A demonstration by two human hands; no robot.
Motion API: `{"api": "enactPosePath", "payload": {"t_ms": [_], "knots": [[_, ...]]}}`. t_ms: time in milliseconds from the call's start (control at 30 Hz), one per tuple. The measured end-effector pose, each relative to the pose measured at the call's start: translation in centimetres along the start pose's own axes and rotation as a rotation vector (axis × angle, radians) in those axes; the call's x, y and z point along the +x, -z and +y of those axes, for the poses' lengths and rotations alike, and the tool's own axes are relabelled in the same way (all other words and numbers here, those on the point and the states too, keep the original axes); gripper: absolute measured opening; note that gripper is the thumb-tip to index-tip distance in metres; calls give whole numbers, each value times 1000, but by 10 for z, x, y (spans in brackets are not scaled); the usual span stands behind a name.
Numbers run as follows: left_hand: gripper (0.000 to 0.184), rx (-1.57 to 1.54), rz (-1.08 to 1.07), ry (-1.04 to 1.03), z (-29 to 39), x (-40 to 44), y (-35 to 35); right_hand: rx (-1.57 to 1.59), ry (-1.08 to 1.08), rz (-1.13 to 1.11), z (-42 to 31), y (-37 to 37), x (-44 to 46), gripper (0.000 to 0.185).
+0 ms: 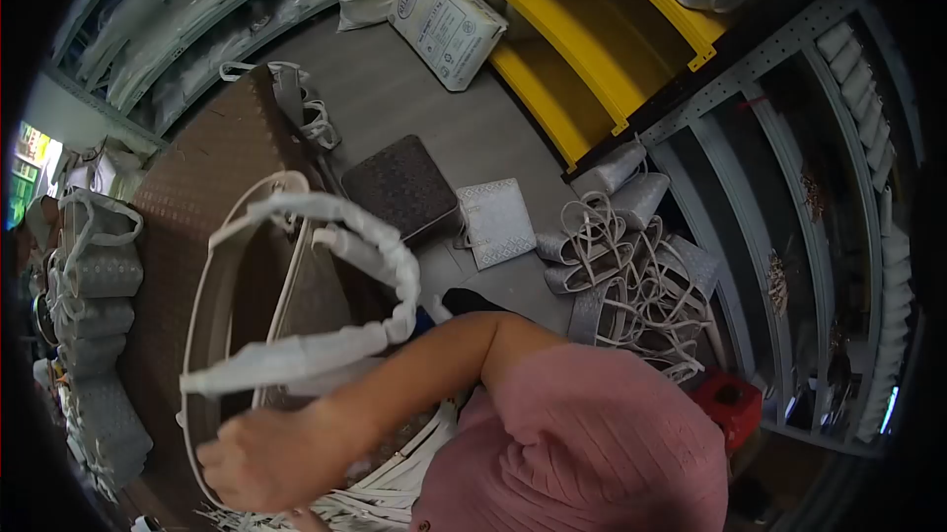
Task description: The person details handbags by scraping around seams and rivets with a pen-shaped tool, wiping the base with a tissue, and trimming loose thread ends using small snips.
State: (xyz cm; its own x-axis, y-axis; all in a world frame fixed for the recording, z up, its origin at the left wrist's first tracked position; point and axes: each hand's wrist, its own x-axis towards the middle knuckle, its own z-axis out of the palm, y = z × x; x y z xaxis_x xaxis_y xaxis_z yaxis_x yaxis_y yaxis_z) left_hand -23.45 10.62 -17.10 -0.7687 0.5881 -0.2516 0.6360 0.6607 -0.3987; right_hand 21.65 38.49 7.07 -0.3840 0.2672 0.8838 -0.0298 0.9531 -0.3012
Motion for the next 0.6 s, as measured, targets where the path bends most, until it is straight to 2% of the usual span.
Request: {"api": "enactPosePath", "payload": {"t_ms": [67,167,267,300,400,467,533,567,600], "knots": [[50,-97,79,-230,4,-20,49,107,25,-47,-40,-6,-12,20],[44,-277,156,-506,22,-102,115,332,153,-203,-92,-21,-23,21],[38,-445,276,-625,8,-236,171,638,350,-307,-141,-38,-29,21],[37,-486,330,-651,11,-282,194,725,343,-321,-142,-39,-35,21],[33,-606,512,-773,77,-385,268,913,355,-396,-142,-43,-45,21],[28,-694,549,-571,70,-407,246,995,342,-451,-141,-41,-50,22],[20,-873,705,-251,83,-416,235,984,89,-184,-131,-34,-52,25],[20,-864,714,-186,83,-417,233,992,-69,-187,-121,-38,-60,25],[19,-964,809,-84,81,-418,230,993,-227,-195,-103,-47,-74,25]]}}
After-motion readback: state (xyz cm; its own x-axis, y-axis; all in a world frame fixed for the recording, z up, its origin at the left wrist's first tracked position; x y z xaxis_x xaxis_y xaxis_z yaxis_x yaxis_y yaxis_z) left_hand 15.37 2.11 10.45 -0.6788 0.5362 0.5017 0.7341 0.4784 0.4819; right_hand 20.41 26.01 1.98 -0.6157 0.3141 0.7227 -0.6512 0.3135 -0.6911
